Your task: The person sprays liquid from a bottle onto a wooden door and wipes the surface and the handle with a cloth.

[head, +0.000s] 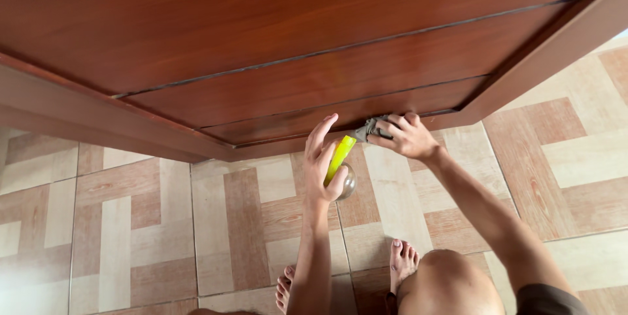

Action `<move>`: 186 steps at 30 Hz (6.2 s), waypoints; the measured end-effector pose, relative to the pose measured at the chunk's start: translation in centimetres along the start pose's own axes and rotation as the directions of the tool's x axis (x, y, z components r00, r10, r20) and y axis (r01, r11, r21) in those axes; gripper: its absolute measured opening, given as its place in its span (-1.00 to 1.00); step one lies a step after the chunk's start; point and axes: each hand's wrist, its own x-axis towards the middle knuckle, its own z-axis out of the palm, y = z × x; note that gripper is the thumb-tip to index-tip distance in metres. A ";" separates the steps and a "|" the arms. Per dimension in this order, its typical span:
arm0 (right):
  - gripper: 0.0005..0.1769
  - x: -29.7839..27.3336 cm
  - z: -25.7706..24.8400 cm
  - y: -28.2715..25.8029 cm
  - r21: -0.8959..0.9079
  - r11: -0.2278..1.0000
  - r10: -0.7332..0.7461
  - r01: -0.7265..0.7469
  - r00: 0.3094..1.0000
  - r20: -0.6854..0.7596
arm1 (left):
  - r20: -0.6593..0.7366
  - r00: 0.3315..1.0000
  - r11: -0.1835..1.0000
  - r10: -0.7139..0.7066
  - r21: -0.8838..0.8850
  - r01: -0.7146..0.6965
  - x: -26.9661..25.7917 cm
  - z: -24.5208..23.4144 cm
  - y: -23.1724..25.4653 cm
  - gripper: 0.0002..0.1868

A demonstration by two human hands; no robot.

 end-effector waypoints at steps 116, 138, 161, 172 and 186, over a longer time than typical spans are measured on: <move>0.27 -1.1 8.2 0.4 0.493 0.667 0.745 -0.559 0.479 -0.464 | -0.094 0.992 0.961 -0.081 -0.270 0.053 0.2 4.9 -1.1 -0.48; -0.34 6.6 13.7 -8.4 0.342 0.820 0.558 -0.459 0.775 -0.297 | -0.193 0.981 0.995 -0.014 -0.102 -0.006 -0.7 -2.6 -1.2 -0.55; -0.14 20.1 10.9 -14.6 0.112 0.932 0.361 -0.345 0.913 -0.190 | -0.338 0.940 0.984 -0.045 0.148 0.101 -5.0 -14.2 -4.5 -0.55; -0.28 31.7 12.0 -21.3 0.025 0.997 -0.071 0.073 0.996 -0.046 | -0.450 0.887 0.948 -0.103 0.226 0.224 -7.4 -19.6 -5.3 -0.52; -0.36 23.9 15.0 -16.9 -0.114 0.825 -0.506 0.554 0.813 0.290 | -0.411 0.907 0.972 -0.097 0.159 0.175 -6.3 -15.8 -4.3 -0.51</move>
